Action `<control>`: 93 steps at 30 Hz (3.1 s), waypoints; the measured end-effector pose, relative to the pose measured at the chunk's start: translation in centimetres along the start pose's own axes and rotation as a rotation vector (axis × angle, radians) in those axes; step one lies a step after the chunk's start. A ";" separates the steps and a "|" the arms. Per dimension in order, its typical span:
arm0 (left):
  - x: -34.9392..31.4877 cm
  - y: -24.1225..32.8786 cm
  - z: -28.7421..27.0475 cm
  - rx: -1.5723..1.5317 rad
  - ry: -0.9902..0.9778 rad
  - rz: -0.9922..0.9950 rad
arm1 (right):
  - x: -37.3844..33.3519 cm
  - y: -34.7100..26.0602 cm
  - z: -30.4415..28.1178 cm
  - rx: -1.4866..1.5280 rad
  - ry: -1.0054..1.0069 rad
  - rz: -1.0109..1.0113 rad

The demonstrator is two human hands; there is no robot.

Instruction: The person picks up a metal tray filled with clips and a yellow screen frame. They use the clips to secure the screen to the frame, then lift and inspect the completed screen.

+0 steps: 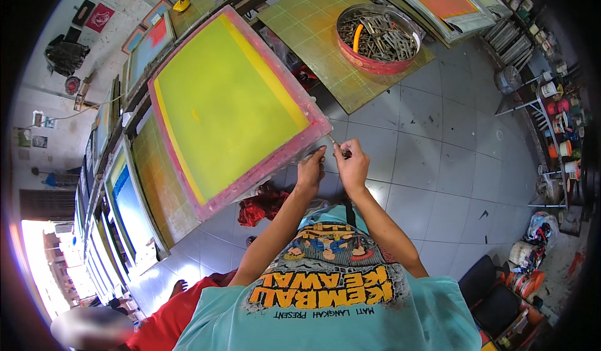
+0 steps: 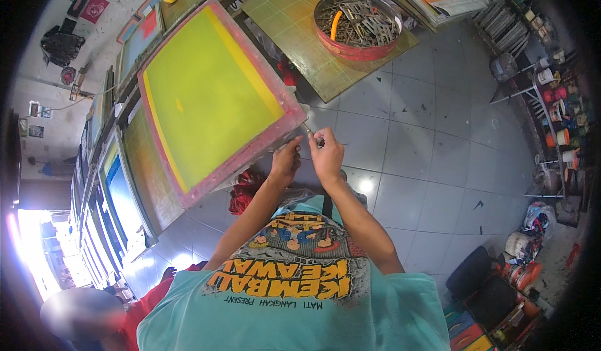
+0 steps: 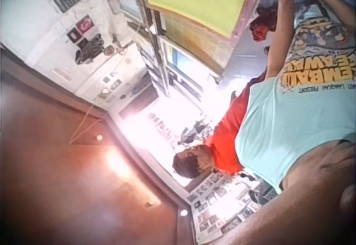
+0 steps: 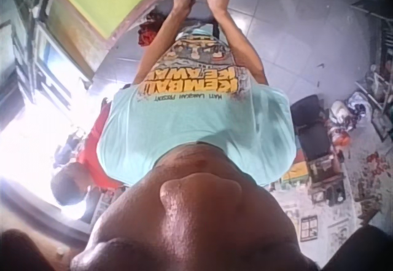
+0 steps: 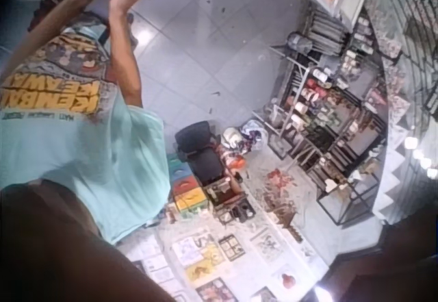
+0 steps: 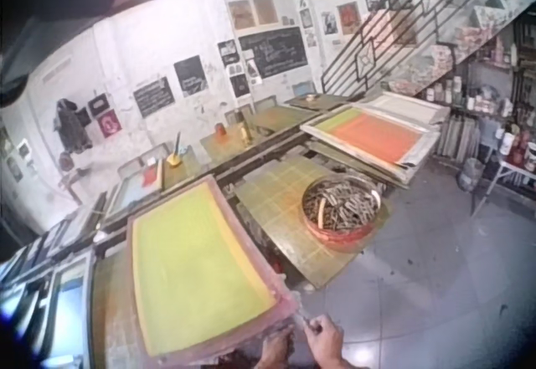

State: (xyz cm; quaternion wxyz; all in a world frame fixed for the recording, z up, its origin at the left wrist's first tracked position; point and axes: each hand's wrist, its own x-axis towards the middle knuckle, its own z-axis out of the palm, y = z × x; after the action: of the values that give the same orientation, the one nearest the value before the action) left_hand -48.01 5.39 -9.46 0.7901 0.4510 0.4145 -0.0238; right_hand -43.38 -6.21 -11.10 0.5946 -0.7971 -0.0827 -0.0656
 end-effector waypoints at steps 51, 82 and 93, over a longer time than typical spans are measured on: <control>3.3 -0.6 2.7 0.279 -0.136 0.052 | 0.5 0.5 -3.4 -0.314 -0.423 -0.179; 2.2 0.0 1.4 0.131 -0.266 0.120 | 1.6 0.4 -2.7 0.721 -0.525 1.097; 2.3 0.4 2.1 0.256 -0.118 0.117 | 0.4 1.4 -2.0 0.164 -0.505 0.326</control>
State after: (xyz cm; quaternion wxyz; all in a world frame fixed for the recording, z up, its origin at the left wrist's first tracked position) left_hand -45.00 4.83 -10.19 0.7492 0.5692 0.3339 -0.0568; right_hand -42.67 -8.48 -11.71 0.6200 -0.7404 -0.1041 0.2376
